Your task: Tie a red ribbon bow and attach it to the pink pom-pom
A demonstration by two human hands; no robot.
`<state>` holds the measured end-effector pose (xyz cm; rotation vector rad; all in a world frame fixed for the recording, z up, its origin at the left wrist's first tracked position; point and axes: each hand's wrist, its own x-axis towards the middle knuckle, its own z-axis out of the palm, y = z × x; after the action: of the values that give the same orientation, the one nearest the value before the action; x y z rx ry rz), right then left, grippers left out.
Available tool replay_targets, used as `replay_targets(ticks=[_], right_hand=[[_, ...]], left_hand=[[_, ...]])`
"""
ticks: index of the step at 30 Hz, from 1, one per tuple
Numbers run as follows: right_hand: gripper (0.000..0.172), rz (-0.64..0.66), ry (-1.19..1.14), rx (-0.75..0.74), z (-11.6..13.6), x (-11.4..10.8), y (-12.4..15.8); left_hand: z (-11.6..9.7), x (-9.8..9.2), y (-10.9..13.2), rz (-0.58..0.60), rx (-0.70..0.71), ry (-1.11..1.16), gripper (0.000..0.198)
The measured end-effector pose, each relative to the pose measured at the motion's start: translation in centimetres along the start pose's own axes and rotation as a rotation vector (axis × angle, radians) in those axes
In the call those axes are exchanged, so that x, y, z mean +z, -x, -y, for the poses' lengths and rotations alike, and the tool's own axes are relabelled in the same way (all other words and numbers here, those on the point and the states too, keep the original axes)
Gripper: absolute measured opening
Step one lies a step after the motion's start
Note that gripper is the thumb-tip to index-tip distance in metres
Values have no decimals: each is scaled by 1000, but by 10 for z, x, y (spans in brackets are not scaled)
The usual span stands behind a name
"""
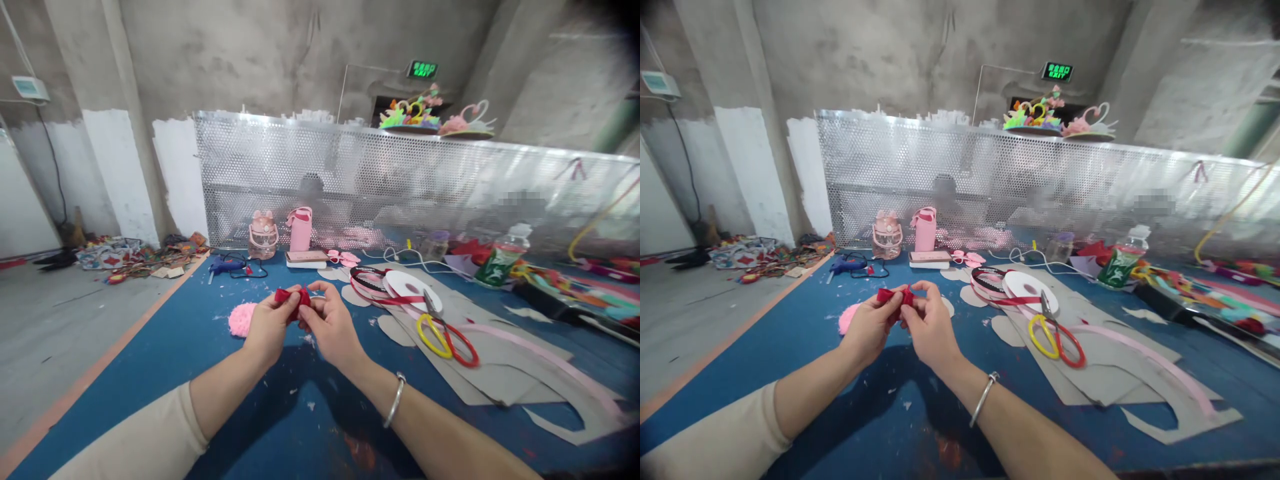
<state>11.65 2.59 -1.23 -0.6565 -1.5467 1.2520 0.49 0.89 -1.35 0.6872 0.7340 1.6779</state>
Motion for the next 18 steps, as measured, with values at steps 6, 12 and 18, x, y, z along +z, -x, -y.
replay_targets(ticks=[6, 12, 18], right_hand=[[19, 151, 210, -147, -2, 5, 16], [11, 223, 293, -267, 1, 5, 20], [16, 253, 308, -259, 11, 2, 20]], left_hand=[[-12, 0, -4, -43, 6, 77, 39], [-26, 3, 1, 9, -63, 99, 29], [-28, 4, -3, -17, -49, 128, 9]])
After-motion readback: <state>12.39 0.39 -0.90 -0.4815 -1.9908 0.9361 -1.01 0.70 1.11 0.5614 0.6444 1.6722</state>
